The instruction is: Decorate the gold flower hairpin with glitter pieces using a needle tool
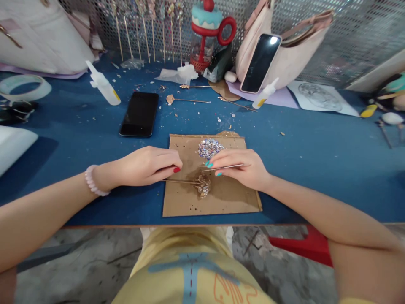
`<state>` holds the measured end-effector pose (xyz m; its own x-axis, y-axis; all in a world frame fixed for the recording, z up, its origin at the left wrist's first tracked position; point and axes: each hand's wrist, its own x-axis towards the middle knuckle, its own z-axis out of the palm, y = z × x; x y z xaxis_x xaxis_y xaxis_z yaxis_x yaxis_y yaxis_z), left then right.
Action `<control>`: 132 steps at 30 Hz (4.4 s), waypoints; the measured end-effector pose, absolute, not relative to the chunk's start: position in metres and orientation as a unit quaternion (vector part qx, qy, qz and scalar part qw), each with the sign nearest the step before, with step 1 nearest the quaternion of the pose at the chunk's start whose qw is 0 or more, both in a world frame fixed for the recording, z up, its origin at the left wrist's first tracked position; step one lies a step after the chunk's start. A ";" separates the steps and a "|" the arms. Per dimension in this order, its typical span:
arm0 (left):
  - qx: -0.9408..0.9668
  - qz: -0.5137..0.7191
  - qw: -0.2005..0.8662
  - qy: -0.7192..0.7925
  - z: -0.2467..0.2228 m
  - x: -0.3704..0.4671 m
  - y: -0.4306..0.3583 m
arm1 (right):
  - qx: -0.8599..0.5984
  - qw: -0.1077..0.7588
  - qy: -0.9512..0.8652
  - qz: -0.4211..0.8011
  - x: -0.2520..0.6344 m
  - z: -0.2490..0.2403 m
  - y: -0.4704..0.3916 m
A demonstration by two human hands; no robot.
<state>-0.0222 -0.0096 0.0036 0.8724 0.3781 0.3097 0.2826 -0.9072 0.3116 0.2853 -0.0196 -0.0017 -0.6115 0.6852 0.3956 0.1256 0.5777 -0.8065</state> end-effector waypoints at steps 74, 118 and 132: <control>0.981 0.106 0.008 0.164 -0.007 -0.032 0.002 | -0.385 0.418 -0.784 0.250 0.300 -0.013 0.008; 0.979 0.114 0.017 0.166 -0.009 -0.033 0.003 | -0.311 0.423 -0.831 0.185 0.295 -0.013 0.005; 0.980 0.109 0.015 0.166 -0.008 -0.032 0.002 | -0.332 0.413 -0.828 0.182 0.295 -0.012 0.004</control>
